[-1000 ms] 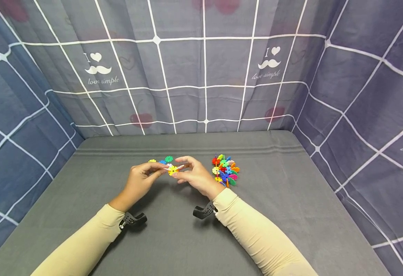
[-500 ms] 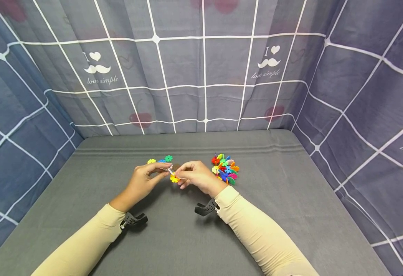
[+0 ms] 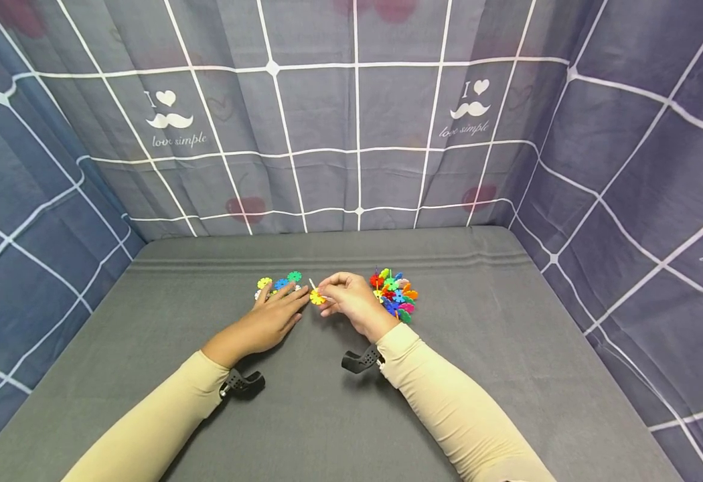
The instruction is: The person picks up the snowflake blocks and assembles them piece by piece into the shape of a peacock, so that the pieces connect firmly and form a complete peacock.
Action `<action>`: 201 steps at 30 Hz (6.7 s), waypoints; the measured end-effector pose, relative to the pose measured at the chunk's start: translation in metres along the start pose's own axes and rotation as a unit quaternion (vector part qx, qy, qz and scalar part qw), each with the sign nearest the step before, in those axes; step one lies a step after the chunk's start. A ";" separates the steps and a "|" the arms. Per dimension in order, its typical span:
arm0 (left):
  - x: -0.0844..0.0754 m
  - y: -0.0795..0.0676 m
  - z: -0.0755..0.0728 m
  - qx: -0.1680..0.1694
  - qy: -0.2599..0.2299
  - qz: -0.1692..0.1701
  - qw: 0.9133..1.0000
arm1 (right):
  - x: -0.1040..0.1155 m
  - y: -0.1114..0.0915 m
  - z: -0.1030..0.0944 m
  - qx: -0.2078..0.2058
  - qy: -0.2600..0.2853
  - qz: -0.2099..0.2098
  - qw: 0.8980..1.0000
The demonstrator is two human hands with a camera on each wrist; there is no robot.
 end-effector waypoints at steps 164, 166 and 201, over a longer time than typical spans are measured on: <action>0.000 -0.013 -0.009 -0.229 -0.550 -0.074 0.800 | -0.010 -0.006 0.017 0.049 -0.008 -0.043 0.998; -0.002 -0.014 -0.009 -0.229 -0.544 -0.076 0.803 | -0.010 -0.008 0.017 0.053 -0.012 -0.045 0.998; -0.011 -0.011 -0.008 -0.260 -0.483 -0.101 0.830 | 0.071 -0.037 -0.078 -0.111 -0.373 -0.236 0.890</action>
Point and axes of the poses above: each hand's wrist, its own y-axis towards the middle knuckle, its own z-axis out of the palm, x = y × z, the point moved 2 cm from there along y, towards the middle knuckle, and after that the axes turned 6 degrees about y, right-handed, at the moved point
